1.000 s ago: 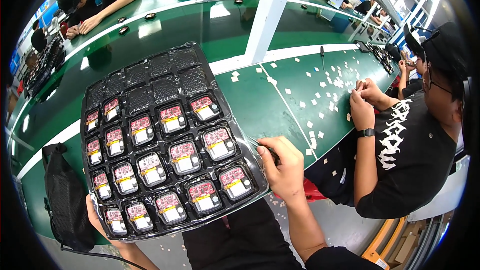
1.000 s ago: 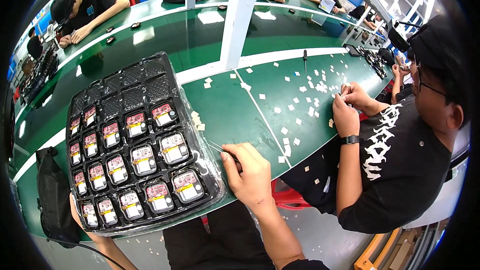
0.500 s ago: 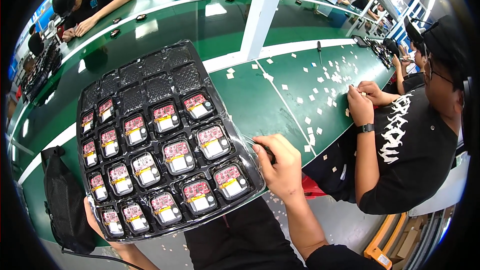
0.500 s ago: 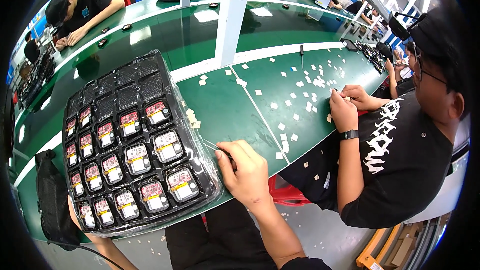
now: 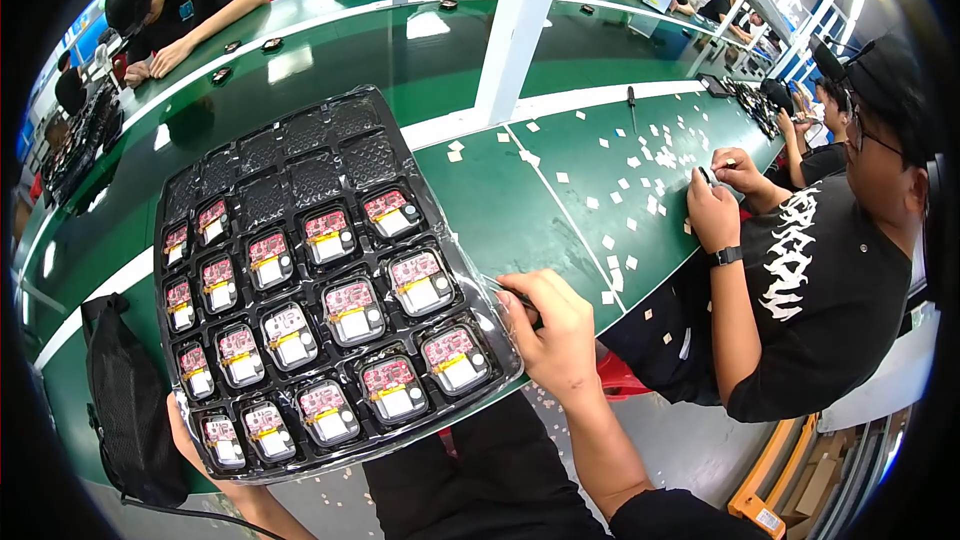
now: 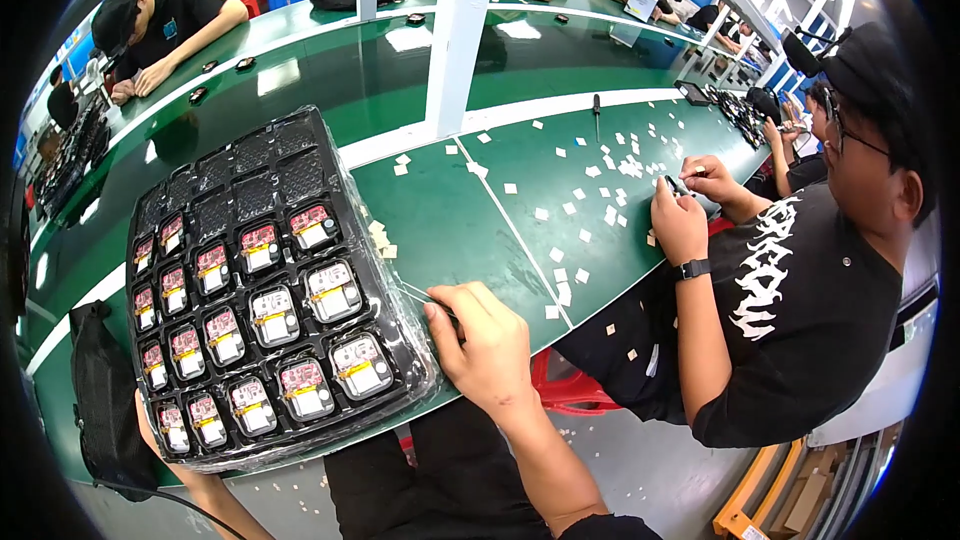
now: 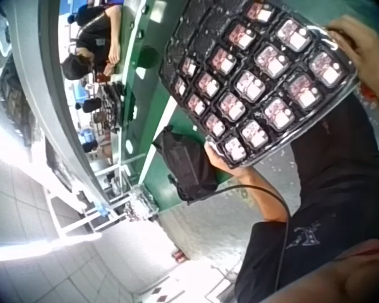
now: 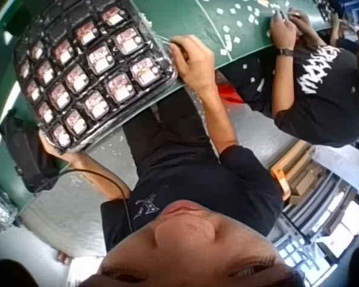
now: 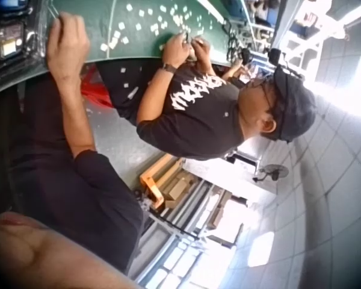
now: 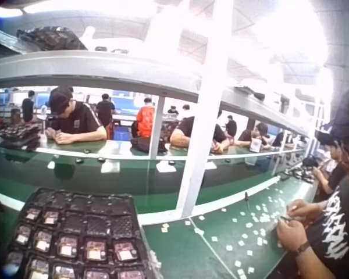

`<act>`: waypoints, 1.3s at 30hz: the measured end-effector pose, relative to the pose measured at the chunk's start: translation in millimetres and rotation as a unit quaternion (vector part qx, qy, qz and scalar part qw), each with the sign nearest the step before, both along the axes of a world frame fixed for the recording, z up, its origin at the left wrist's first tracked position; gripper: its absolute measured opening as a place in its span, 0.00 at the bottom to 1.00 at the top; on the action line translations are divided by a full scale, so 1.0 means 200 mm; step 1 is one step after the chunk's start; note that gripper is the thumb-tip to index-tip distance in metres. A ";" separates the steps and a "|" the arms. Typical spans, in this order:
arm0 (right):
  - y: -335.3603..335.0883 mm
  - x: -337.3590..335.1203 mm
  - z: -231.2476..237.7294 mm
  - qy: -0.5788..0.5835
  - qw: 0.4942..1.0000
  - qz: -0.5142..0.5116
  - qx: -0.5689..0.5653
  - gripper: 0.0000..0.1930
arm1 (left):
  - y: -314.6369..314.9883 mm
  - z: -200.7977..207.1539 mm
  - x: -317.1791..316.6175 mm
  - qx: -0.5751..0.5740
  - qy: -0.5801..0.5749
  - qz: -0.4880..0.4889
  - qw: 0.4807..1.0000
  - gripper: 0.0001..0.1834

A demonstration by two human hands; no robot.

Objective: Assembling small electronic components, specifically placing adhesive strips and internal parts into smartwatch-like housings using tweezers.

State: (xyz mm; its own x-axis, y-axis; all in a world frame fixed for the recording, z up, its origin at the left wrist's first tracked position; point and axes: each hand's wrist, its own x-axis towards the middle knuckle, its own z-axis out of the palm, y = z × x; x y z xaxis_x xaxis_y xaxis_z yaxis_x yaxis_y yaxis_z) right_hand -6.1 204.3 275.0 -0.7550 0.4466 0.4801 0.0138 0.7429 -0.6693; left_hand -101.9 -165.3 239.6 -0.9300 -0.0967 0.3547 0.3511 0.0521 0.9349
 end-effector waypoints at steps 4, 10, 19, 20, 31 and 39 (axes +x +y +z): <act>0.00 0.00 -0.01 0.002 1.000 -0.003 -0.007 0.07 | 0.00 0.00 0.01 0.014 -0.006 -0.003 1.000 0.23; 0.00 0.01 0.00 -0.005 1.000 0.008 0.009 0.08 | 0.04 0.03 -0.01 0.008 -0.006 0.012 1.000 0.17; -0.01 0.00 0.00 -0.016 1.000 -0.007 0.002 0.07 | -0.07 -0.09 0.03 -0.025 0.034 0.026 0.999 0.32; -0.01 0.00 0.01 -0.015 1.000 -0.012 0.000 0.07 | -0.08 -0.08 0.02 -0.024 0.033 0.026 0.999 0.32; 0.00 0.00 0.01 -0.014 1.000 -0.003 0.012 0.07 | -0.12 -0.09 0.00 -0.026 -0.017 -0.011 0.999 0.33; 0.00 0.00 -0.01 -0.010 1.000 -0.003 0.014 0.07 | -0.08 -0.08 0.02 -0.037 0.018 -0.007 0.999 0.32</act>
